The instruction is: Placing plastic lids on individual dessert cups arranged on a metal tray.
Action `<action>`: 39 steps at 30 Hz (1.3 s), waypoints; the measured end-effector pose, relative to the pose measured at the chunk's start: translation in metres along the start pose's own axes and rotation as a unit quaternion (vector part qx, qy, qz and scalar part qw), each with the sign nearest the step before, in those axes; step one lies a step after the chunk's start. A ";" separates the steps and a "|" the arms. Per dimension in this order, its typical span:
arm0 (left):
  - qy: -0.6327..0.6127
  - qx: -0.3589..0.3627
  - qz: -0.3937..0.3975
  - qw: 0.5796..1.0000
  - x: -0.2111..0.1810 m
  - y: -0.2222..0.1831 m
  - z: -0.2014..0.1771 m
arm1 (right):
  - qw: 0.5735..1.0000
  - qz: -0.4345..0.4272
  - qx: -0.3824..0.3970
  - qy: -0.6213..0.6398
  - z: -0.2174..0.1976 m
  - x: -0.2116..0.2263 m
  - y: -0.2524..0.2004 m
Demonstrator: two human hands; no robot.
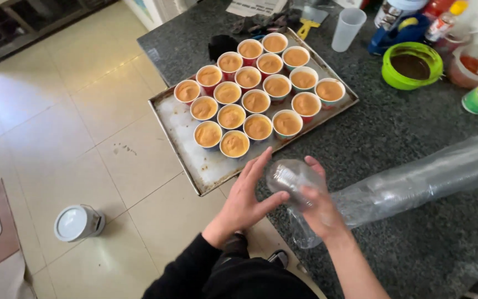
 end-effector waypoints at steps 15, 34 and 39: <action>-0.123 0.083 -0.148 0.978 0.089 -0.001 -0.067 | 0.995 0.046 0.071 -0.061 0.101 -0.037 0.056; -0.244 0.090 -0.162 0.952 0.228 0.057 -0.191 | 0.995 -0.033 0.039 -0.088 0.200 -0.036 0.185; -0.024 0.067 -0.177 0.982 0.238 0.059 -0.228 | 0.999 -0.030 0.007 -0.027 0.158 -0.006 0.182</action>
Point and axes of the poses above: each hand's wrist, its own y-axis towards the middle knuckle, its own z-axis out of the palm, x = y × z, the point moved 8 cm from there along y, towards the middle knuckle, and after that the axes turned 15 degrees about z, right-handed, at the moved point
